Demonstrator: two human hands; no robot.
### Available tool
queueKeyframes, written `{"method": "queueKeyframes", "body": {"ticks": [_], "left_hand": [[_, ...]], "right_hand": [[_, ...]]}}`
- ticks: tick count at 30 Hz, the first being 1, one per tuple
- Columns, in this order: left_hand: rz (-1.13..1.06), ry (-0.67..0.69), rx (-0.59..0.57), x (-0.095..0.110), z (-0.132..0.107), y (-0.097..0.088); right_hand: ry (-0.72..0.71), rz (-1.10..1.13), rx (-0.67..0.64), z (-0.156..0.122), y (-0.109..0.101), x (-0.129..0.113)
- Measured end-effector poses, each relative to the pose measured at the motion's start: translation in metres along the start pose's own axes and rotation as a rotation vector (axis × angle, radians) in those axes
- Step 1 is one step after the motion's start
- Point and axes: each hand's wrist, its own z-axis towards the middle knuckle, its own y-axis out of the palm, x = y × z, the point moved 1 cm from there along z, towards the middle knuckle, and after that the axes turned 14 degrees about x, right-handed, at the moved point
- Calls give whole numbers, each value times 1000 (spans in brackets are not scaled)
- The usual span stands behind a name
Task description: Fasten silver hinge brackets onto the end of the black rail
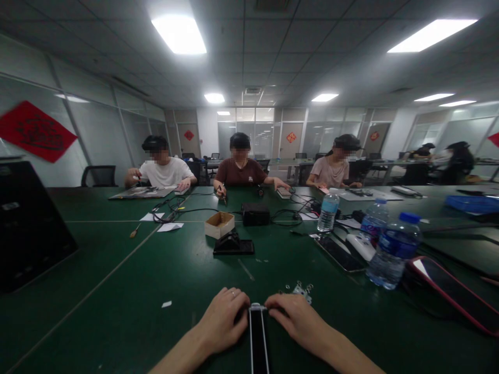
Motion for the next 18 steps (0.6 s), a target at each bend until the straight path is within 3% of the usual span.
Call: {"method": "queueKeyframes", "body": {"ticks": [8, 13, 18], "left_hand": [[-4, -5, -5, -2, 1, 0], [-2, -43, -4, -2, -1, -1], [4, -38, -7, 0, 0, -1]], "right_hand": [[24, 12, -68, 1, -11, -5], [78, 58, -59, 4, -7, -1], [26, 88, 0, 3, -1, 3]]}}
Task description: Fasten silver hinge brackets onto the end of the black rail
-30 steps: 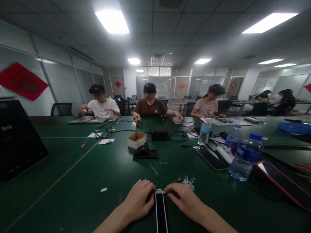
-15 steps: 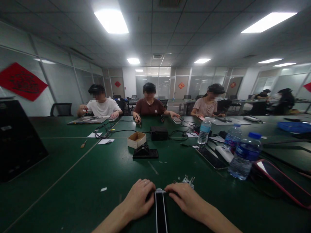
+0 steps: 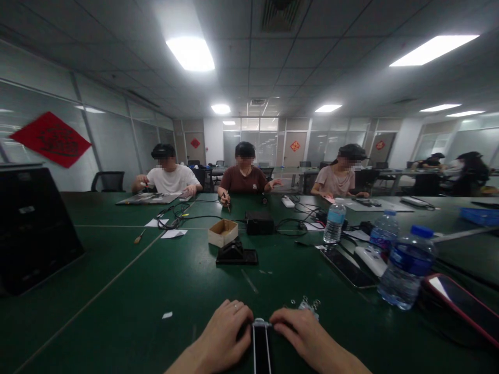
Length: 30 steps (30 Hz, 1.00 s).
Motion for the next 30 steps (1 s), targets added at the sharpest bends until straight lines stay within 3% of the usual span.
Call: {"method": "queueKeyframes", "body": {"ticks": [7, 13, 17, 19, 21, 24, 25, 26, 27, 30], "left_hand": [[15, 36, 8, 0, 1, 2], [-6, 45, 8, -1, 2, 3], [-17, 46, -4, -3, 2, 3], [-29, 38, -13, -3, 2, 2], [-45, 25, -20, -2, 2, 0], [-59, 15, -23, -1, 2, -2], [-63, 14, -25, -1, 2, -3], [-65, 14, -30, -1, 2, -2], [-64, 17, -29, -1, 2, -2], [-52, 28, -17, -2, 2, 0]], "right_hand": [[-51, 50, 21, -2, -7, -1], [-70, 25, 129, -2, -3, -1], [-226, -31, 193, -2, -12, -2], [-338, -82, 343, -2, -33, 2], [-368, -147, 645, -4, -65, 11], [-145, -250, 1187, -9, -105, 24], [-122, -244, 1234, -10, -109, 26], [-130, -229, 1158, -10, -107, 27], [-154, -193, 991, -9, -99, 26], [-238, -48, 387, -4, -55, 18]]}}
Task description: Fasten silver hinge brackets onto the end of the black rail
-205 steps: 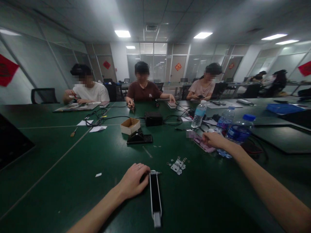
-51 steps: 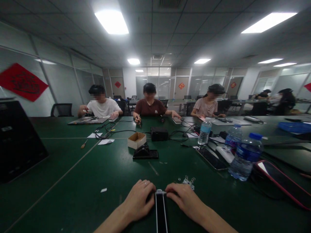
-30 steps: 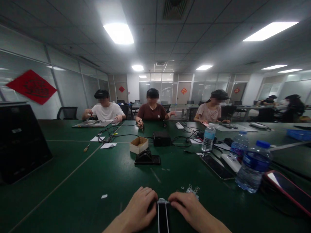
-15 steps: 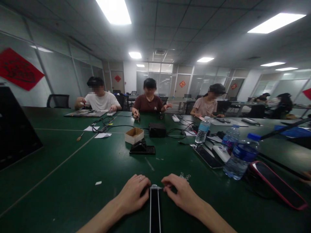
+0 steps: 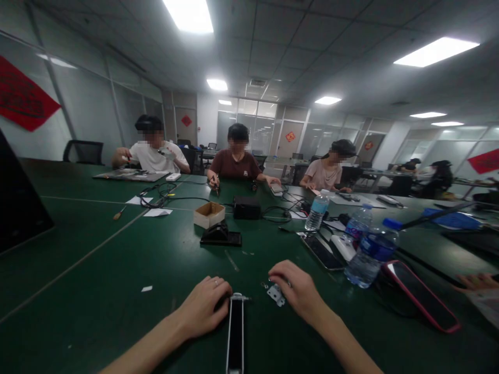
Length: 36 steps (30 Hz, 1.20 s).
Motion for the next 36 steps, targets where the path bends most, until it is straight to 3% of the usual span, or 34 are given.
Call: {"method": "queueKeyframes", "body": {"ticks": [3, 7, 16, 22, 29, 36], "left_hand": [[23, 14, 15, -1, 0, 2], [48, 35, 23, -1, 1, 4], [24, 24, -8, 4, 2, -2], [22, 20, -33, 8, 5, -7], [20, 22, -42, 8, 5, -7], [36, 30, -28, 5, 3, -3]], "right_hand": [[65, 54, -274, -8, 32, -13], [127, 70, -354, -12, 43, -19], [272, 98, -372, -10, 45, -12], [210, 94, -391, -11, 48, -6], [251, 97, -369, -5, 46, -11], [115, 124, -352, -11, 53, -2]]}}
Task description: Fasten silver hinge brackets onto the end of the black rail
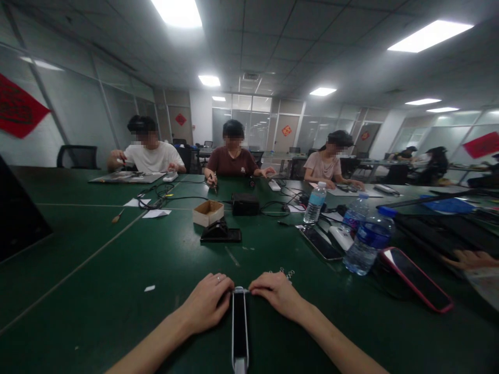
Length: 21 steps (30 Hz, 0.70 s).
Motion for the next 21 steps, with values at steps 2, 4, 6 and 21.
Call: {"method": "queueKeyframes", "body": {"ticks": [2, 4, 6, 21], "left_hand": [[-3, 0, 5, -1, 0, 1], [-12, 3, 6, -1, 0, 2], [-18, 9, 3, -2, 0, 2], [-29, 10, 9, -1, 1, 0]], "right_hand": [[-9, 7, 12, 0, 1, 2], [8, 20, 20, 0, 1, 0], [20, 15, 12, 1, -1, -3], [26, -76, -16, 0, -5, -13]]}}
